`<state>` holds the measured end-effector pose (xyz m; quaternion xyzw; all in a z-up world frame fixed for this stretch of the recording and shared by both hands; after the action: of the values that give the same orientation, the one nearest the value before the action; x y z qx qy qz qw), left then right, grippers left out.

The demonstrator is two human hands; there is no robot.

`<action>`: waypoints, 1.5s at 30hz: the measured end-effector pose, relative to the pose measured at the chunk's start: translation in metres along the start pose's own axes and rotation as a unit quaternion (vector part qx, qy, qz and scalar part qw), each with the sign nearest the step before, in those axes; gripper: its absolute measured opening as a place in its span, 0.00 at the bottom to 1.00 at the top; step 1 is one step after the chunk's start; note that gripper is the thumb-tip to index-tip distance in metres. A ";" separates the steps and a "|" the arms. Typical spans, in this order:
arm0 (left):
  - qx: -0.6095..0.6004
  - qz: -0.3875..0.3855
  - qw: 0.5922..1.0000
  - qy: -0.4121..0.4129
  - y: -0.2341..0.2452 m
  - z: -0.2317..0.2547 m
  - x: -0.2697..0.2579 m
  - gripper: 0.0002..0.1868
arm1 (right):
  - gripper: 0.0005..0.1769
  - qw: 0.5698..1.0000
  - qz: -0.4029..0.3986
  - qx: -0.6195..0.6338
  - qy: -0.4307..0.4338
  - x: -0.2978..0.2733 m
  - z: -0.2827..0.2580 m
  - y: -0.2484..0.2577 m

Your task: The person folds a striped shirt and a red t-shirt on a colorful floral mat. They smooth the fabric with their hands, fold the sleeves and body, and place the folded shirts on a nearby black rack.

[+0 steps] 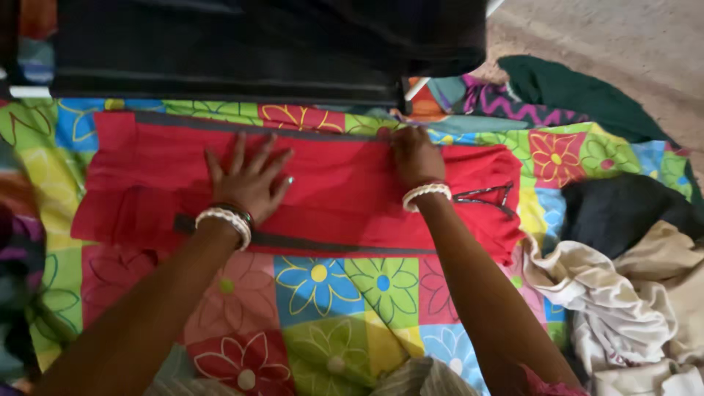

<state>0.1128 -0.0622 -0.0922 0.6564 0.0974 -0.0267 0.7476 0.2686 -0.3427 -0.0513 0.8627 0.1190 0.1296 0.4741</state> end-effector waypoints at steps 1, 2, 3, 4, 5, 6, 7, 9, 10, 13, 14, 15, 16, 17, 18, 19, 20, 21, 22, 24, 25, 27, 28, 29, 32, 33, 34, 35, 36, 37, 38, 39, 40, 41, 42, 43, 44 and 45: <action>-0.013 0.013 1.000 0.010 0.000 -0.005 0.002 0.31 | 0.10 1.000 0.006 0.013 -0.004 0.000 0.000 0.000; -0.023 0.036 0.999 0.009 0.002 -0.008 0.004 0.31 | 0.12 1.000 0.012 0.026 -0.007 -0.002 -0.001 0.000; -0.032 0.061 0.998 0.009 0.006 -0.012 0.007 0.31 | 0.13 0.999 0.020 0.040 -0.010 -0.003 -0.004 0.001; -0.041 0.086 0.995 0.009 0.009 -0.016 0.009 0.31 | 0.15 0.998 0.048 0.025 0.010 -0.007 -0.013 0.004; -0.053 0.105 0.993 0.018 0.011 -0.021 0.011 0.32 | 0.17 0.997 0.076 0.010 0.030 -0.016 -0.023 0.006; -0.064 0.124 0.990 0.028 0.014 -0.026 0.012 0.33 | 0.20 0.993 0.104 -0.005 0.051 -0.027 -0.034 0.007; -0.076 0.144 0.986 0.037 0.016 -0.030 0.014 0.34 | 0.24 0.994 0.075 -0.060 0.045 -0.033 -0.041 -0.003; -0.062 0.196 0.978 0.027 0.024 -0.031 0.016 0.31 | 0.32 0.984 0.018 -0.171 0.035 -0.047 -0.055 -0.023; -0.054 0.222 0.973 0.022 0.028 -0.031 0.017 0.29 | 0.32 0.983 -0.047 -0.172 0.032 -0.055 -0.062 -0.040; -0.026 0.252 0.967 -0.002 0.033 -0.025 0.031 0.21 | 0.33 0.981 -0.086 -0.099 0.140 -0.072 -0.107 -0.064; -0.022 0.255 0.967 -0.011 0.031 -0.023 0.034 0.18 | 0.34 0.977 -0.072 -0.062 0.193 -0.079 -0.123 -0.064; -0.016 0.261 0.965 -0.021 0.031 -0.021 0.039 0.14 | 0.35 0.977 -0.077 -0.063 0.191 -0.077 -0.127 -0.068; -0.011 0.267 0.963 -0.032 0.031 -0.019 0.042 0.11 | 0.36 0.977 -0.081 -0.064 0.188 -0.073 -0.130 -0.072; 0.003 0.274 0.961 -0.037 0.032 -0.020 0.044 0.10 | 0.36 0.977 -0.084 -0.064 0.187 -0.070 -0.132 -0.073; 0.016 0.280 0.959 -0.043 0.033 -0.021 0.046 0.09 | 0.37 0.978 -0.089 -0.079 0.173 -0.068 -0.129 -0.072; 0.031 0.288 0.956 -0.048 0.035 -0.023 0.049 0.08 | 0.38 0.979 -0.092 -0.094 0.159 -0.063 -0.125 -0.071; 0.031 0.302 0.952 -0.045 0.038 -0.028 0.052 0.07 | 0.39 0.979 -0.095 -0.108 0.145 -0.060 -0.119 -0.069; 0.028 0.313 0.948 -0.045 0.038 -0.029 0.053 0.07 | 0.40 0.978 -0.094 -0.141 0.121 -0.059 -0.107 -0.065; 0.025 0.324 0.945 -0.044 0.037 -0.030 0.054 0.07 | 0.42 0.976 -0.094 -0.173 0.096 -0.060 -0.093 -0.059; -0.007 0.312 0.949 -0.040 0.027 -0.033 0.053 0.07 | 0.43 0.977 -0.086 -0.188 0.057 -0.070 -0.066 -0.047; -0.023 0.308 0.950 -0.038 0.024 -0.034 0.051 0.08 | 0.43 0.982 -0.071 -0.172 0.043 -0.073 -0.054 -0.037; 0.000 0.312 0.950 -0.028 0.026 -0.033 0.052 0.09 | 0.43 0.986 -0.054 -0.157 0.005 -0.076 -0.030 -0.022; 0.012 0.318 0.948 -0.024 0.030 -0.030 0.053 0.10 | 0.43 0.986 -0.050 -0.157 -0.019 -0.079 -0.019 -0.017; -0.004 0.300 0.954 -0.015 0.030 -0.031 0.053 0.10 | 0.43 0.986 -0.049 -0.155 -0.042 -0.081 -0.008 -0.012; -0.038 0.265 0.963 0.009 0.036 -0.031 0.046 0.14 | 0.43 0.984 -0.016 -0.156 -0.080 -0.082 0.016 0.001; -0.041 0.268 0.963 0.013 0.040 -0.028 0.041 0.16 | 0.44 0.982 -0.015 -0.154 -0.105 -0.082 0.027 0.004; -0.044 0.270 0.962 0.018 0.044 -0.025 0.035 0.19 | 0.44 0.980 -0.015 -0.152 -0.131 -0.080 0.036 0.006; -0.048 0.264 0.963 0.012 0.046 -0.021 0.029 0.20 | 0.44 0.976 -0.015 -0.150 -0.155 -0.079 0.045 0.007; -0.051 0.257 0.965 0.006 0.048 -0.017 0.023 0.21 | 0.44 0.973 -0.006 -0.158 -0.170 -0.077 0.050 0.010; -0.054 0.251 0.966 0.000 0.049 -0.014 0.018 0.23 | 0.43 0.969 0.003 -0.164 -0.184 -0.073 0.051 0.011; -0.055 0.251 0.966 -0.015 0.050 -0.007 0.012 0.24 | 0.43 0.965 0.012 -0.171 -0.198 -0.071 0.050 0.011; -0.055 0.249 0.966 -0.030 0.050 0.002 0.006 0.25 | 0.42 0.976 0.025 -0.177 -0.125 -0.069 0.030 0.007; -0.055 0.248 0.966 -0.045 0.049 0.009 0.001 0.26 | 0.41 0.981 0.040 -0.183 -0.052 -0.070 0.005 0.000; -0.049 0.233 0.969 -0.065 0.044 0.018 -0.002 0.27 | 0.40 0.980 0.055 -0.189 0.022 -0.072 -0.022 -0.006; -0.044 0.219 0.971 -0.085 0.038 0.028 -0.005 0.27 | 0.41 0.987 0.005 -0.156 0.024 -0.072 -0.036 -0.025; -0.039 0.203 0.973 -0.103 0.031 0.039 -0.008 0.28 | 0.41 0.991 -0.046 -0.124 0.026 -0.075 -0.054 -0.046; -0.029 0.189 0.975 -0.116 0.023 0.049 -0.010 0.28 | 0.42 0.989 -0.069 -0.119 0.055 -0.079 -0.077 -0.063; -0.016 0.176 0.976 -0.127 0.015 0.057 -0.012 0.27 | 0.42 0.986 -0.092 -0.112 0.087 -0.082 -0.099 -0.077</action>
<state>0.1101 -0.1175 -0.0684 0.6421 -0.1153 0.0238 0.7575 0.1520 -0.2510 -0.0747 0.7750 0.2233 0.1723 0.5655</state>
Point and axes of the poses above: each hand's wrist, its own x-axis towards the middle knuckle, its own y-axis out of the back of the hand, z = x × y, the point moved 9 cm from there along x, towards the middle knuckle, and after that the axes turned 9 degrees about x, right-handed, at the moved point
